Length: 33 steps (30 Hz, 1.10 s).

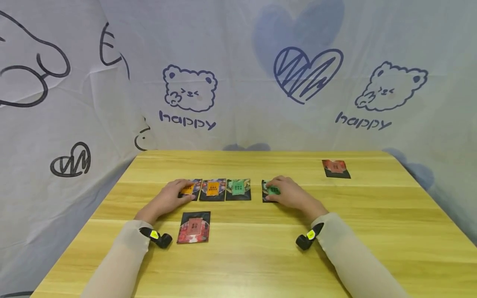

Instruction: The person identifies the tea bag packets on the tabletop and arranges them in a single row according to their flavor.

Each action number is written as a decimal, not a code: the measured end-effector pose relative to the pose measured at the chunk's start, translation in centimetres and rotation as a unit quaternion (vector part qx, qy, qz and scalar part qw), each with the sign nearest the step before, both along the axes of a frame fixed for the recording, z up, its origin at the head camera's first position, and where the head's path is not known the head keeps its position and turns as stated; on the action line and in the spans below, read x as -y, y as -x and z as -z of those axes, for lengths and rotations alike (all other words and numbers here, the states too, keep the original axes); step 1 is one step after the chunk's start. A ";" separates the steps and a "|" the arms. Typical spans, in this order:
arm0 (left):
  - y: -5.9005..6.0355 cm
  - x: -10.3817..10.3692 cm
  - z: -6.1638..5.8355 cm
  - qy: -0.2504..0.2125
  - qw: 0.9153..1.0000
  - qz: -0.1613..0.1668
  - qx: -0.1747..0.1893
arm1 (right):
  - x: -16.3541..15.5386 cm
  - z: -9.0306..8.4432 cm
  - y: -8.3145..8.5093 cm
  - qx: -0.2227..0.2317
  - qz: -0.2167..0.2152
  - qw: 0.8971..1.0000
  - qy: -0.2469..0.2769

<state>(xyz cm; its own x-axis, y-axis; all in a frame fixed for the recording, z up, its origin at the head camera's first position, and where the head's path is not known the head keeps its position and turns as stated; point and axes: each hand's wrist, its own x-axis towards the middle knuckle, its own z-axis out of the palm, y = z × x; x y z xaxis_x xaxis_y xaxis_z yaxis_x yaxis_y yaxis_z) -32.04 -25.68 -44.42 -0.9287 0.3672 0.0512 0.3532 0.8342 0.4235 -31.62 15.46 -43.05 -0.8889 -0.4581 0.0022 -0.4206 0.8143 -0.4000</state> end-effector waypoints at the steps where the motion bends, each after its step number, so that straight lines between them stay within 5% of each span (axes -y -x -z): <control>1: 0.0 0.0 0.0 0.000 1.000 -0.001 0.000 | 0.2 0.1 0.1 -0.002 -0.001 1.000 0.000; 33: -0.2 -0.1 -0.2 0.001 1.000 -0.001 -0.006 | 2.8 0.2 1.0 -0.008 -0.008 1.000 0.003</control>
